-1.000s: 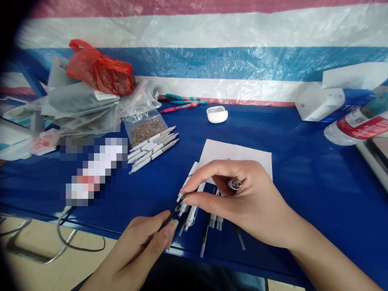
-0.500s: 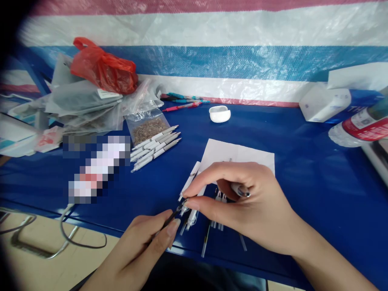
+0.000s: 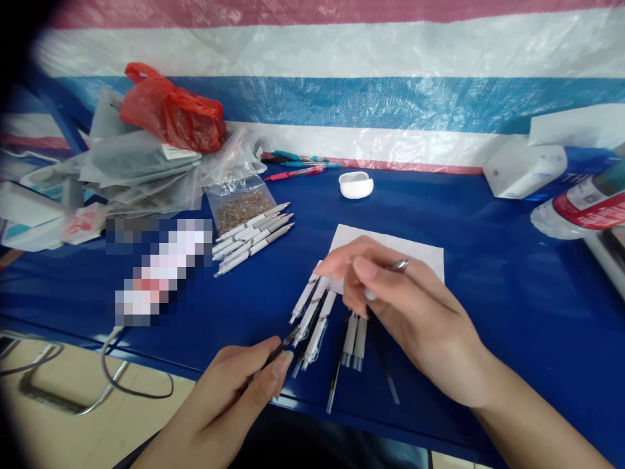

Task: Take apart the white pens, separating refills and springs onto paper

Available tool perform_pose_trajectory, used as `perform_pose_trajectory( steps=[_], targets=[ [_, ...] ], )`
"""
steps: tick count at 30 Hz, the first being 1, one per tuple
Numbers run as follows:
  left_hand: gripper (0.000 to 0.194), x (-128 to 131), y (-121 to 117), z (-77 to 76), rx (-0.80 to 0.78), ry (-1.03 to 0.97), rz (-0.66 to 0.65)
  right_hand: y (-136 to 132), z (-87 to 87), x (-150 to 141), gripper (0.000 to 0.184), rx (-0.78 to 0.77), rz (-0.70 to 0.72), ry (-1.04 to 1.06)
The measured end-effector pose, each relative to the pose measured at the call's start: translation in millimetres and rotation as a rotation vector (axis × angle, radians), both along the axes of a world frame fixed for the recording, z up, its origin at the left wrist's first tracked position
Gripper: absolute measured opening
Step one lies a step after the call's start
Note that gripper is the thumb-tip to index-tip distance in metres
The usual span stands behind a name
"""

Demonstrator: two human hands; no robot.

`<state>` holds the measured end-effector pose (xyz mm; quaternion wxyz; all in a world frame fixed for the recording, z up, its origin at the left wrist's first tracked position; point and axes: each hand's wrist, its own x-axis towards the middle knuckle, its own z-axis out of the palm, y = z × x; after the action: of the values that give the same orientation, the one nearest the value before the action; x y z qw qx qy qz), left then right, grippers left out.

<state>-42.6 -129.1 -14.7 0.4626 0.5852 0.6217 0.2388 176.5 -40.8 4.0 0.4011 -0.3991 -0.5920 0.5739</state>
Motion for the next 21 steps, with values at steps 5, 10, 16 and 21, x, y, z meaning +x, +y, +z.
perform_pose_trajectory(
  steps=[5, 10, 16, 21],
  targets=[
    [0.041, -0.6, 0.7, -0.5, 0.008, 0.001, 0.002, -2.0, 2.3, -3.2, 0.048, 0.034, -0.036, 0.009],
    [0.044, 0.0, 2.3, 0.7, 0.039, 0.008, -0.056, -7.4, 7.0, -13.0, 0.037, 0.073, 0.020, -0.042],
    [0.043, 1.1, 2.3, 1.5, 0.018, 0.009, -0.023, -6.7, 7.1, -14.9, 0.035, 0.092, 0.098, -0.088],
    [0.041, 0.9, 0.4, -0.4, 0.034, 0.003, -0.030, -7.6, 6.6, -13.5, 0.038, 0.094, 0.091, -0.106]
  ],
)
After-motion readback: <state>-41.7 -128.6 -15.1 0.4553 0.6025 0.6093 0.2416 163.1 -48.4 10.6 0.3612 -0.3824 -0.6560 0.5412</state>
